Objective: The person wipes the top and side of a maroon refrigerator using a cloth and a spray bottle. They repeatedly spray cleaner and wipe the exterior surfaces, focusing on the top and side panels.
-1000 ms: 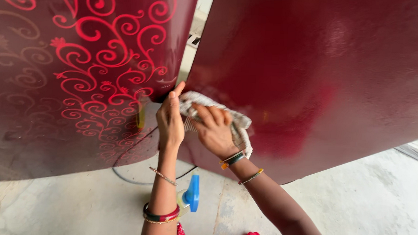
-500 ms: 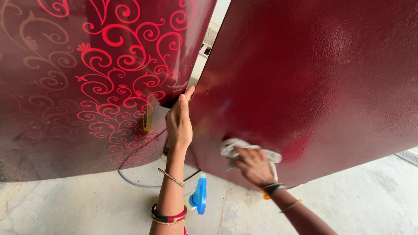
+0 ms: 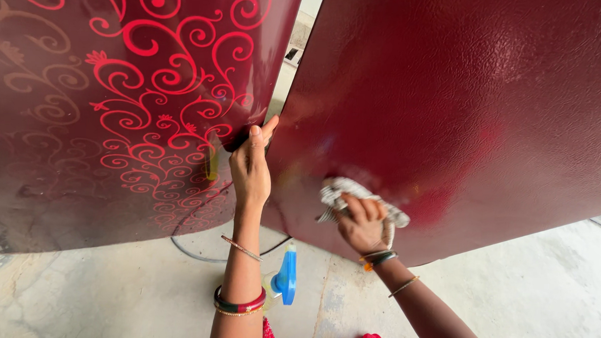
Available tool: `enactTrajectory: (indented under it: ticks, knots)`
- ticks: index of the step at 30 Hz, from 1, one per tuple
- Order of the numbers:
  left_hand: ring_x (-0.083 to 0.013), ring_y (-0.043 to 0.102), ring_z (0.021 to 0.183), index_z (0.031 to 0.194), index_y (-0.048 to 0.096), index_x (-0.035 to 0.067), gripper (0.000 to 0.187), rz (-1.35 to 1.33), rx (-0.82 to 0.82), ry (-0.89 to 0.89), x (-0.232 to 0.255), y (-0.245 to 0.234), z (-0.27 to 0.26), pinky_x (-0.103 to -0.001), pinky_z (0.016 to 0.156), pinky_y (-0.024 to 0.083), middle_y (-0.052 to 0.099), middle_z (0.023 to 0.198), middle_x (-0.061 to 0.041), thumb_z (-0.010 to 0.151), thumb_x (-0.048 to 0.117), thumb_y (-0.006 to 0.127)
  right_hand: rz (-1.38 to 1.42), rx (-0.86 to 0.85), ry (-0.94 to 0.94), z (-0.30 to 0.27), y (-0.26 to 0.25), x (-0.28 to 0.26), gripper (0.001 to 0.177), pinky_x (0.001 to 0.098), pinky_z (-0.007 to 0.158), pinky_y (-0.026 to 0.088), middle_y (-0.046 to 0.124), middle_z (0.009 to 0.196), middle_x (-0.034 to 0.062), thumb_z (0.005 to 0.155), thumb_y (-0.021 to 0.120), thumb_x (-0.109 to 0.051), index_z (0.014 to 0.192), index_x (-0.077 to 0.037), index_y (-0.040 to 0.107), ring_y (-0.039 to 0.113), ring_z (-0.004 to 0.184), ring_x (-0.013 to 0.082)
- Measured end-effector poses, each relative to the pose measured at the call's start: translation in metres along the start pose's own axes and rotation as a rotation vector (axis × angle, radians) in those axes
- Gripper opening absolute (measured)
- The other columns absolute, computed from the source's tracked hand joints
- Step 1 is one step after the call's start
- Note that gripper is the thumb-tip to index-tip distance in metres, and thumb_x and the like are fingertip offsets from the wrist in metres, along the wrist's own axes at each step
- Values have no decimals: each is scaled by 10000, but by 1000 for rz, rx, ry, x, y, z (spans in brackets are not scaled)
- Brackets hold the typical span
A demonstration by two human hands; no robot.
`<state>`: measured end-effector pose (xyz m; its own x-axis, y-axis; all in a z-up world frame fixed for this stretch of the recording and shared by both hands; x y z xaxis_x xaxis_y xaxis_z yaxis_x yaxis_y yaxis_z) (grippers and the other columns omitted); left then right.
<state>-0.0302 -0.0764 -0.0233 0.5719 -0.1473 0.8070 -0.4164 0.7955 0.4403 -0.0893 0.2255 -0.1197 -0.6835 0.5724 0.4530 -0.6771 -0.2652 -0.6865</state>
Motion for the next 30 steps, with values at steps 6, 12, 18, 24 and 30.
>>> enactTrajectory:
  ticks: [6,12,18,24,30]
  knots:
    - [-287,649,1283,1318,641,-61,579,-38,1,-2,0,0,1,-381,1133,482,682,1350,-195,1109,390,344,95,-341,-351,-26,23,-32,373,422,1086,355,464,1539,5,893,641,-215,1253,-198,736,434,1344,226]
    - [-271,655,1282,1322,647,-46,559,-15,-9,0,2,-2,0,-359,1124,483,689,1343,-183,1106,381,360,43,-239,-210,36,14,-52,452,449,1033,359,494,1491,1,809,607,-175,1241,-218,733,436,1290,192]
    - [-246,664,1283,1324,663,-24,540,26,-21,6,10,-3,-1,-330,1125,474,704,1340,-166,1115,375,365,64,-181,-385,74,75,-99,364,452,1094,327,551,1341,-5,907,601,-204,1233,-142,751,454,1310,235]
    - [-221,672,1277,1342,661,0,517,108,-46,25,18,-7,-3,-304,1112,454,708,1350,-147,1124,361,362,204,-312,-470,37,158,-134,447,490,1200,267,557,1417,32,849,569,-187,1269,-102,697,389,1417,246]
    - [-228,642,1328,1370,627,-24,514,62,-82,41,18,-7,-2,-308,1149,439,681,1385,-164,1133,348,363,257,-459,-452,-6,186,-150,513,426,1260,225,528,1489,31,836,571,-181,1332,-64,635,353,1457,274]
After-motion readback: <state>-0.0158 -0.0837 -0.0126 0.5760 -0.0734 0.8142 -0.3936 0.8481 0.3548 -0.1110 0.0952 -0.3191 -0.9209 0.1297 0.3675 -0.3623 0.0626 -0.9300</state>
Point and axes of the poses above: each hand's wrist, its own z-axis towards the middle knuckle, its own y-axis out of the palm, x = y × z, the point moved 2 cm from there along z, towards the middle knuckle
